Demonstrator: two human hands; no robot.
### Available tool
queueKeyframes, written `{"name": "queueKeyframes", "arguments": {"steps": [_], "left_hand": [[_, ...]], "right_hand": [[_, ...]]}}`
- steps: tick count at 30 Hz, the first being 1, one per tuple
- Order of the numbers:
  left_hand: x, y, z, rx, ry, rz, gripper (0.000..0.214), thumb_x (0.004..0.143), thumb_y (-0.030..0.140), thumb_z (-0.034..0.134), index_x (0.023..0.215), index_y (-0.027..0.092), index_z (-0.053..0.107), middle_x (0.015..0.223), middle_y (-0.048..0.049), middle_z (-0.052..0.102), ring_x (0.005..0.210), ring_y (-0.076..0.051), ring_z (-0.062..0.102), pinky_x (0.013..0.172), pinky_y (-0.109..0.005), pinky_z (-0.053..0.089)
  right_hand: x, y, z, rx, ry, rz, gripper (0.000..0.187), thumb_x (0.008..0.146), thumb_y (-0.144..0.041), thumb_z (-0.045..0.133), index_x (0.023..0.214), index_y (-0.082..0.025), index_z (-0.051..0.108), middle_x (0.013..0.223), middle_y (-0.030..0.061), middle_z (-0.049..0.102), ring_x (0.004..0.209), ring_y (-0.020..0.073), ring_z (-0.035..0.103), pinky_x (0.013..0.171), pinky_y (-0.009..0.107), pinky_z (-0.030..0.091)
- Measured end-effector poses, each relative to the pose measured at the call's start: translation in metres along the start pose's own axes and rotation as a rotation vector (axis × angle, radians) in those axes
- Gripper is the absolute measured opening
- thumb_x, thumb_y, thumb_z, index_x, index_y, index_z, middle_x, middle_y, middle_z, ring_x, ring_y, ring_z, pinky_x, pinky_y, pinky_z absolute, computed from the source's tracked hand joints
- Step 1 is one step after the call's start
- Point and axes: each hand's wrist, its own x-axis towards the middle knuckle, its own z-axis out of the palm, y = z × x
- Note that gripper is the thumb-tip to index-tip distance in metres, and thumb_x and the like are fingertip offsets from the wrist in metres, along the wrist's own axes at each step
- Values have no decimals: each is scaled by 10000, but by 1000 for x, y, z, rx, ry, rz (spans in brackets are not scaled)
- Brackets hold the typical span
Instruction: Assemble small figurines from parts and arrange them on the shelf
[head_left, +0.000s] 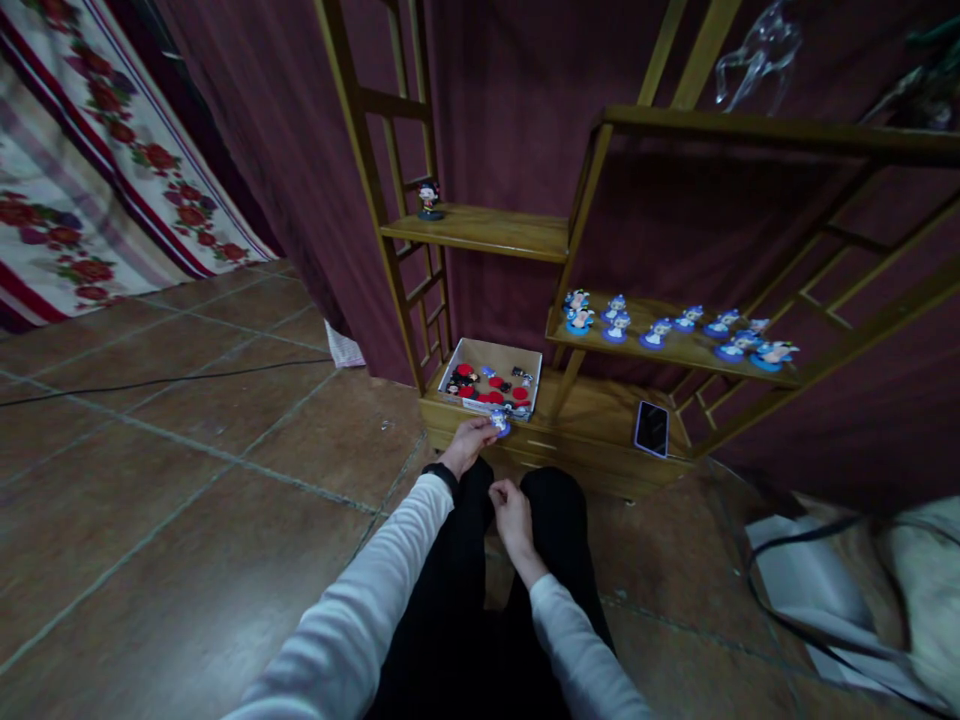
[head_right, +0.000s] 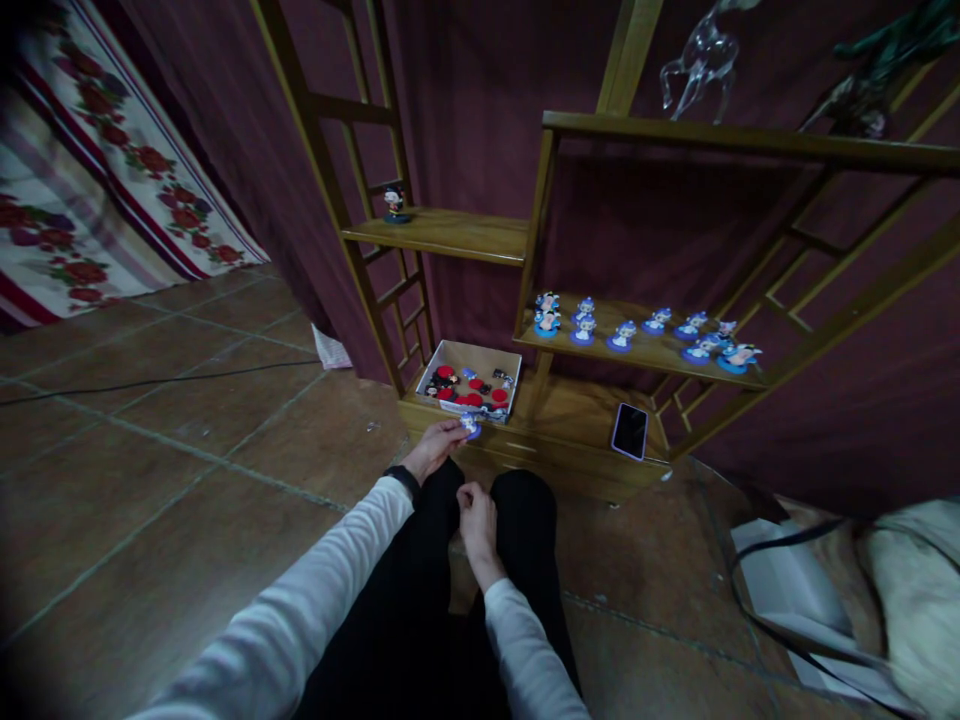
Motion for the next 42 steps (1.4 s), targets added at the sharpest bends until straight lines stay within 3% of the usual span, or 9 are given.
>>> {"name": "queueKeyframes", "arguments": {"steps": [3, 9, 14, 18, 23, 26, 34, 38, 42], "left_hand": [[0, -1, 0, -5, 12, 6, 217, 500, 104, 780, 678, 104, 655, 675, -37, 647, 585, -81, 553, 558, -196, 413], [1, -1, -1, 14, 5, 0, 218, 511, 88, 766, 705, 104, 666, 695, -45, 656, 593, -85, 559, 573, -203, 422], [1, -1, 0, 18, -10, 3, 234, 503, 90, 769, 713, 103, 667, 695, -45, 655, 594, -84, 560, 564, -197, 418], [1, -1, 1, 24, -7, 2, 215, 504, 90, 768, 691, 101, 663, 695, -49, 657, 603, -91, 562, 562, -199, 414], [0, 0, 0, 17, 14, -10, 229, 497, 96, 776, 696, 105, 663, 687, -46, 656, 608, -97, 567, 576, -210, 417], [0, 0, -1, 15, 7, -1, 230, 488, 110, 782, 684, 106, 663, 687, -48, 656, 606, -96, 566, 569, -206, 416], [-1, 0, 5, 20, 14, 34, 289, 468, 160, 798, 717, 100, 665, 678, -46, 651, 578, -94, 558, 549, -204, 407], [-3, -1, 7, 35, -21, 59, 294, 479, 161, 785, 741, 105, 663, 577, -5, 604, 511, -73, 517, 541, -206, 387], [-6, -2, 9, 71, -59, 101, 328, 481, 144, 771, 790, 106, 667, 567, 0, 602, 514, -76, 518, 540, -204, 379]], "right_hand": [[16, -3, -4, 51, 28, 33, 195, 780, -313, 447, 799, -218, 615, 734, 15, 645, 681, 169, 593, 657, 283, 455], [17, 10, -6, 337, -214, 12, 283, 671, -333, 606, 918, -195, 597, 868, 35, 645, 746, 165, 604, 623, 270, 488], [17, 9, -5, 141, -156, -67, 146, 727, -235, 545, 855, -217, 613, 813, 21, 658, 696, 157, 609, 632, 269, 475], [27, -1, -9, -78, -96, -140, 179, 743, -135, 490, 800, -218, 638, 754, 34, 668, 714, 177, 619, 677, 270, 446], [37, -7, -21, -65, -192, -214, 172, 749, -156, 510, 765, -227, 666, 684, 18, 672, 693, 189, 626, 676, 274, 445], [46, -12, -33, -32, -162, -218, 152, 750, -201, 512, 739, -235, 660, 709, 10, 673, 715, 183, 622, 688, 274, 449], [91, -21, -51, 445, -41, 100, 267, 736, -402, 502, 849, -185, 611, 794, 32, 638, 615, 124, 579, 564, 259, 500], [95, -24, -50, 651, -160, 91, 419, 686, -447, 599, 1037, -219, 590, 959, 51, 637, 727, 144, 622, 663, 299, 522], [93, -27, -49, 724, -249, 54, 463, 657, -397, 658, 1080, -221, 583, 1022, 59, 635, 782, 156, 634, 732, 320, 510]]}}
